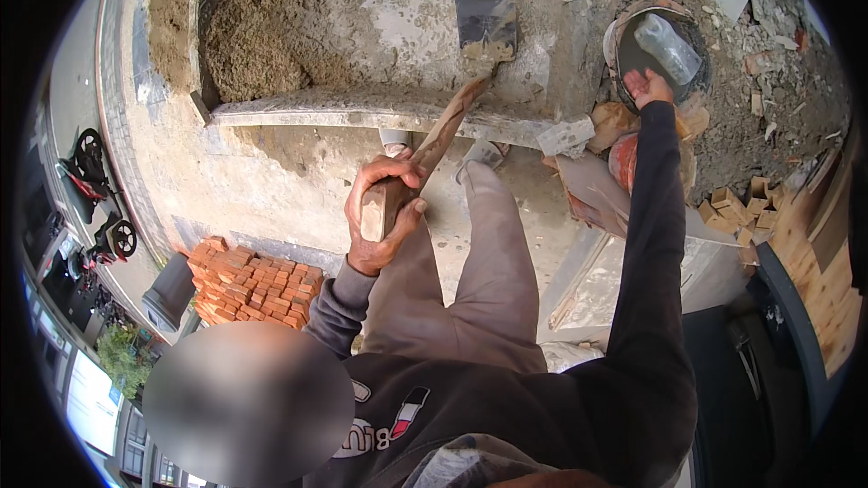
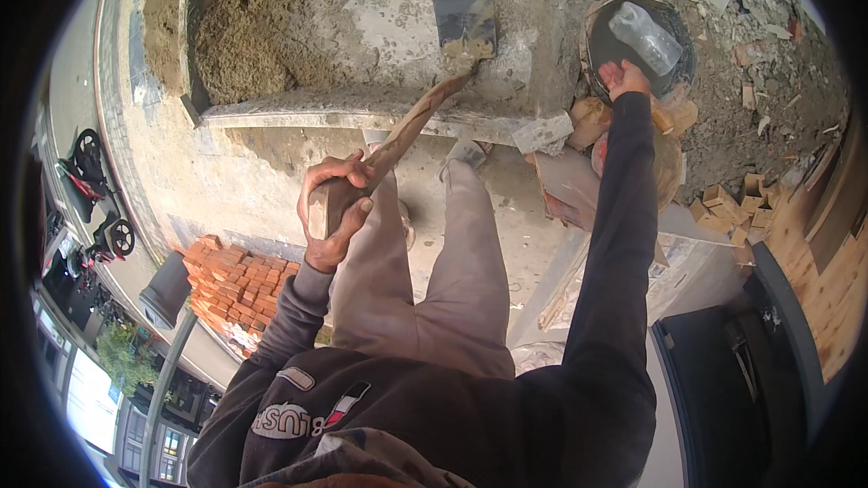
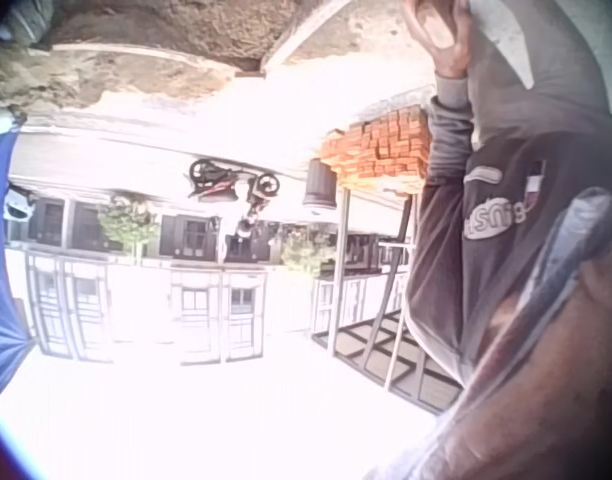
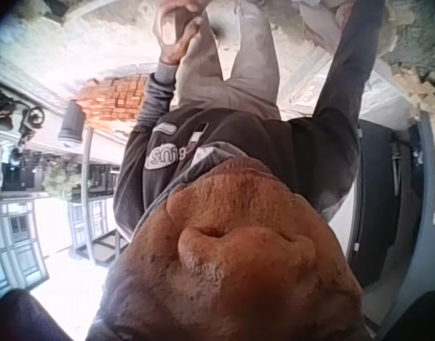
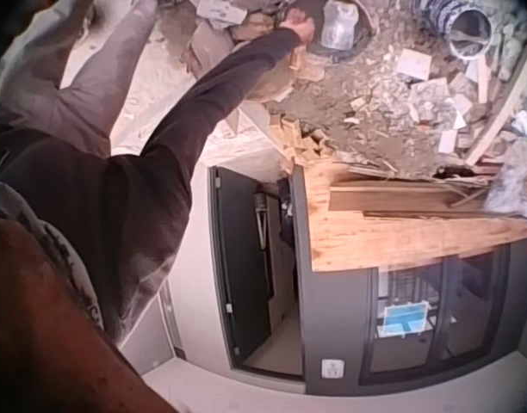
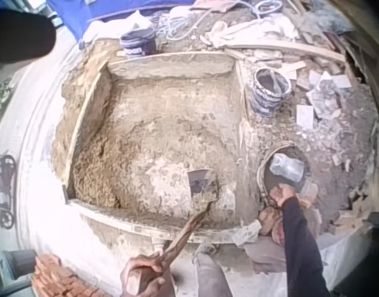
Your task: The person mixes cement and sand on a rooftop using a hoe and trowel, then scoops the mixture into a bucket. The person carries the bucket inside, walks up a spiral staircase, and places the bucket on a wooden platform.
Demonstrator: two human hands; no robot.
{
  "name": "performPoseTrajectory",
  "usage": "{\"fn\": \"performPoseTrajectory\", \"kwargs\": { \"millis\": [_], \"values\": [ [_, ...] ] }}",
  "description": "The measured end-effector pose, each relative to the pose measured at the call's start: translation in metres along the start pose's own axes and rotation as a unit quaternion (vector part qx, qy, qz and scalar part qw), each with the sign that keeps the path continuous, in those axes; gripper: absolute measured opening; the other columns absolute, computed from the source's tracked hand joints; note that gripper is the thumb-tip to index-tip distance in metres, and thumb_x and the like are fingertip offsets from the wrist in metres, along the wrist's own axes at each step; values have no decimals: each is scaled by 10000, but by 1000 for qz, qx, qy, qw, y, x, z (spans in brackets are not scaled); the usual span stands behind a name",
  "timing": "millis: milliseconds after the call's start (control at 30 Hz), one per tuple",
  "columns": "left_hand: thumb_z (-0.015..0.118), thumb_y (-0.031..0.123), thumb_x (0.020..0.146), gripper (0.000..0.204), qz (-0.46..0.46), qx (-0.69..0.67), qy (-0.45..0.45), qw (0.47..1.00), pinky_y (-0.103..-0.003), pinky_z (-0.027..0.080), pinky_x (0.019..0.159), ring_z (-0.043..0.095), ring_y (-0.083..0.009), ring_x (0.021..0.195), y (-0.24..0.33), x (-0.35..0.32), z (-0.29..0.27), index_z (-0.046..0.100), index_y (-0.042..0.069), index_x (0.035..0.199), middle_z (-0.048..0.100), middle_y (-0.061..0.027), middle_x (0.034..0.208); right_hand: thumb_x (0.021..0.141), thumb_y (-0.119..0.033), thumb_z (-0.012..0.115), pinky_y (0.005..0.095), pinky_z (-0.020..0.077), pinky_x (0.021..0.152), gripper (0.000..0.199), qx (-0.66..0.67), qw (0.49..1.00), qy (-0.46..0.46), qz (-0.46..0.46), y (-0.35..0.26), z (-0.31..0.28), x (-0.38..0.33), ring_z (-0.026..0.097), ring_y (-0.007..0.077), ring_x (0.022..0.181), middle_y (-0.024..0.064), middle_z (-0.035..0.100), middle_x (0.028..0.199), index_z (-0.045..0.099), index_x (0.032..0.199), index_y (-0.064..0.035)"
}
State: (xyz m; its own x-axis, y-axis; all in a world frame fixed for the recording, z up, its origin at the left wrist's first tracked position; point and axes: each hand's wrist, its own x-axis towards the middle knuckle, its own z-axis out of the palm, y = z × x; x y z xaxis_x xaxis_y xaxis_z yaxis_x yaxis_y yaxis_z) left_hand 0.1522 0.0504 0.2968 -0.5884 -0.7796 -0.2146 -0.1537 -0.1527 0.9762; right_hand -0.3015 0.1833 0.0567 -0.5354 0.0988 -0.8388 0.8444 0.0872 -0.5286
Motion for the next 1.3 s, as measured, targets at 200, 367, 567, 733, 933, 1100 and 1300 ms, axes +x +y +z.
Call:
{"fn": "performPoseTrajectory", "kwargs": {
  "millis": [200, 367, 567, 733, 933, 1100, 1300],
  "values": [
    [685, 100, 753, 364, -10, 2, -4, 1000, -484, 320, 1039, 564, -224, 944, -2, -6, 1, 476, 34, 1044, 538, -71, 906, 925, -141, 431, 431, 549, 757, 239, 154, 815, -529, 180, -6, -22, 31, 622, 328, 855, 225, 592, 942, 513, 1004, 69],
    [695, 120, 759, 368, 1, 30, -2, 1000, -482, 323, 1037, 566, -227, 942, -2, -9, -1, 478, 36, 1044, 542, -69, 909, 894, -75, 456, 375, 572, 711, 190, -95, 947, -297, -77, 26, 85, -98, 635, 303, 863, 241, 610, 944, 536, 933, 93],
    [646, -38, 726, 350, 20, 1, -18, 1000, -453, 312, 1047, 576, -218, 961, -8, -10, 7, 503, 24, 1039, 562, -61, 912, 854, -67, 484, 346, 527, 770, 230, -318, 848, -235, -353, 84, 126, -48, 637, 265, 919, 169, 637, 1006, 588, 1040, 22],
    [651, -37, 728, 352, 23, 2, -16, 1000, -452, 314, 1046, 582, -221, 960, -9, -9, 6, 504, 24, 1042, 565, -65, 916, 826, -47, 488, 319, 490, 819, 261, -370, 763, -180, -499, 104, 118, -46, 638, 210, 909, 120, 646, 1052, 616, 1053, -29],
    [686, 108, 761, 375, 18, 31, -14, 999, -492, 318, 1039, 563, -234, 952, -13, -11, -1, 476, 38, 1064, 544, -70, 917, 820, -38, 482, 281, 512, 686, 256, -295, 855, -215, -368, 72, 74, -95, 634, 165, 803, 120, 658, 948, 627, 1028, -9],
    [658, -19, 722, 374, 7, 2, -9, 1000, -435, 307, 1051, 576, -205, 948, -7, 1, -2, 493, 18, 1056, 555, -57, 903, 833, -16, 464, 234, 482, 560, 226, -279, 855, -85, -430, 29, 20, -88, 579, 96, 658, 57, 648, 843, 652, 958, -2],
    [672, 6, 730, 402, -9, -35, 21, 999, -378, 369, 1007, 558, -172, 936, 3, 45, 0, 482, 17, 1084, 551, -44, 899, 843, -51, 485, 270, 501, 548, 194, -296, 917, -74, -257, 21, -18, -9, 601, 145, 650, 86, 644, 813, 659, 923, -15]
  ]
}}
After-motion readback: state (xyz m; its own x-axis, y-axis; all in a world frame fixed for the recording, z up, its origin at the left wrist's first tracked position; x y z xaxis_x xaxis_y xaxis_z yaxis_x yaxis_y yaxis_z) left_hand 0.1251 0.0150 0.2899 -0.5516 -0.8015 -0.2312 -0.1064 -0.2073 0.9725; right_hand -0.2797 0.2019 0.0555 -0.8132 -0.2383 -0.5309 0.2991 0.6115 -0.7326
